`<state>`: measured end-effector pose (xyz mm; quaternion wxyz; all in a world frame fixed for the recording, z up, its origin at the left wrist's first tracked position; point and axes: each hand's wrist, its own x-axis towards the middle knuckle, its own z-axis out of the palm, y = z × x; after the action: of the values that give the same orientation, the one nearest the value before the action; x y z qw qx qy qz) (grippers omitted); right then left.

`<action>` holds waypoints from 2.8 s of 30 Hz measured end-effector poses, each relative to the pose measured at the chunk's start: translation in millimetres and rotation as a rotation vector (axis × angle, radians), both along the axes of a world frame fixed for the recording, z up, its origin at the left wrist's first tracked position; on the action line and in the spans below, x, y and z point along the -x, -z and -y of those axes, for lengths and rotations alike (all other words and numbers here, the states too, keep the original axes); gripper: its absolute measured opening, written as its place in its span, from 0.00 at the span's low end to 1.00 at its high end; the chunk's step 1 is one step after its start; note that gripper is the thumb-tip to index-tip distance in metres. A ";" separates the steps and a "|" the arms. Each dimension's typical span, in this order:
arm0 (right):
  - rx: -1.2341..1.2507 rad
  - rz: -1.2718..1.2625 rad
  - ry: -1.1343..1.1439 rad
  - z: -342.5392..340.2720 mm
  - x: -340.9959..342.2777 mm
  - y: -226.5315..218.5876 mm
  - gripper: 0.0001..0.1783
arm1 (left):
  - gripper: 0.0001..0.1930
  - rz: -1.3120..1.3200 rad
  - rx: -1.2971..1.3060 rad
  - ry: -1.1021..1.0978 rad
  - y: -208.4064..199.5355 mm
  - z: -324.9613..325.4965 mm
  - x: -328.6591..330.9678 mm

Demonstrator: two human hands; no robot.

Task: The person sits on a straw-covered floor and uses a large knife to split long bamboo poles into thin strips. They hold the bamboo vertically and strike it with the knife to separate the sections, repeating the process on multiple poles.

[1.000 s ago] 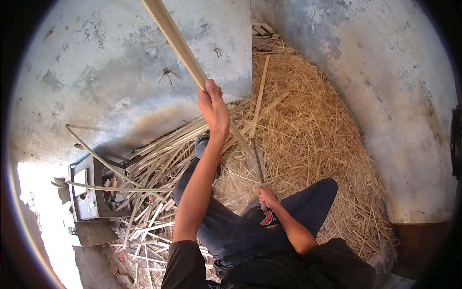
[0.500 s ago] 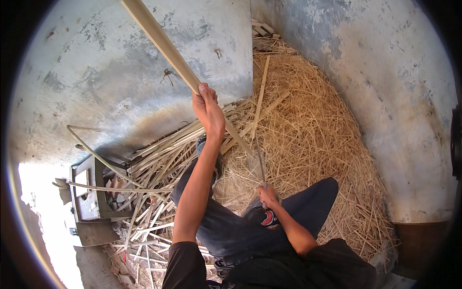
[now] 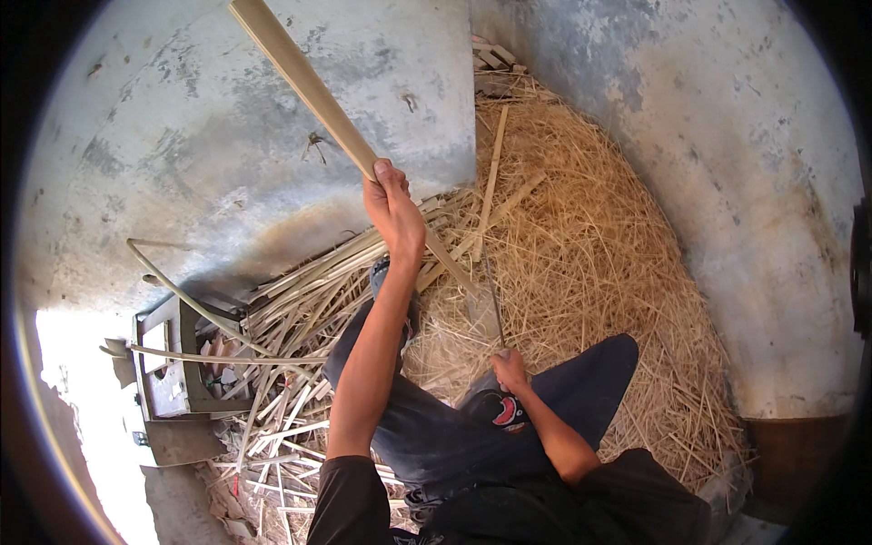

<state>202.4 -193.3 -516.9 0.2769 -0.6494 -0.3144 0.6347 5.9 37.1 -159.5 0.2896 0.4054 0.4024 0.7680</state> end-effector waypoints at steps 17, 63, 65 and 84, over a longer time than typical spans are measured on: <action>0.241 -0.113 0.028 -2.0 -5.9 5.7 0.07 | 0.15 0.075 0.017 -0.010 -1.5 0.3 9.5; 0.061 0.250 -0.159 -19.9 -6.0 26.1 0.12 | 0.25 0.400 0.064 -0.249 20.5 75.4 137.5; 0.018 0.203 -0.144 -15.1 -18.8 37.9 0.10 | 0.25 0.416 0.070 -0.263 22.8 77.8 133.6; 0.080 0.136 -0.164 -37.3 3.1 29.2 0.10 | 0.25 0.349 0.151 -0.478 29.6 70.7 140.0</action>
<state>199.3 -156.0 -546.0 0.1762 -0.6736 -0.3590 0.6215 -134.1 -33.5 -189.1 0.1947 0.1384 0.4867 0.8403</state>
